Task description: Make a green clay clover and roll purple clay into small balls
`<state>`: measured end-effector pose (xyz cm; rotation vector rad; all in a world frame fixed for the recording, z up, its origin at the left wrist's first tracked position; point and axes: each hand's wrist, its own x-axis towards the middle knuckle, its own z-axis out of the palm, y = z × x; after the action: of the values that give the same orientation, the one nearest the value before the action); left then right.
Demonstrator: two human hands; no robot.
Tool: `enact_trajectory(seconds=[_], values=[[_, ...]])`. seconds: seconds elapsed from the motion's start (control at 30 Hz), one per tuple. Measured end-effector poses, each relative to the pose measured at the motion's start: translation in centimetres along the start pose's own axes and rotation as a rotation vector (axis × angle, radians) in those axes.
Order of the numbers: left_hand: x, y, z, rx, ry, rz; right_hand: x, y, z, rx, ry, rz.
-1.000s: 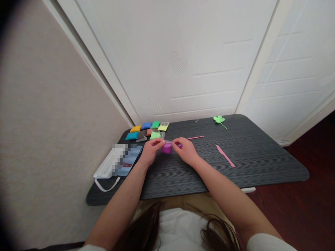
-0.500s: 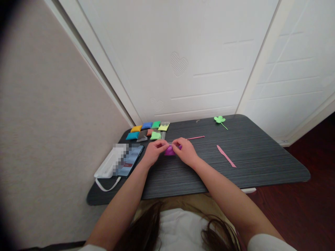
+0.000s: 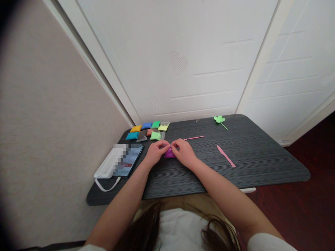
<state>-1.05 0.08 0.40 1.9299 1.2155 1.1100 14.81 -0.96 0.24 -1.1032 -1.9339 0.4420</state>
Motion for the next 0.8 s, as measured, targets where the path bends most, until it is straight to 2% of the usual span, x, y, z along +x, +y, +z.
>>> enact_trajectory(seconds=[0.17,0.4,0.6,0.8], values=[[0.1,0.0,-0.2,0.053,0.032,0.008,0.2,0.4,0.0,0.017,0.011,0.081],[0.1,0.1,-0.5,-0.113,0.109,-0.087,0.3,0.0,-0.6,0.008,-0.002,0.037],[0.3,-0.7,-1.2,-0.246,0.141,-0.195,0.4,0.5,-1.0,0.079,0.047,0.090],[0.3,-0.9,-1.2,-0.302,0.114,-0.182,0.4,0.8,-1.2,0.115,0.023,0.110]])
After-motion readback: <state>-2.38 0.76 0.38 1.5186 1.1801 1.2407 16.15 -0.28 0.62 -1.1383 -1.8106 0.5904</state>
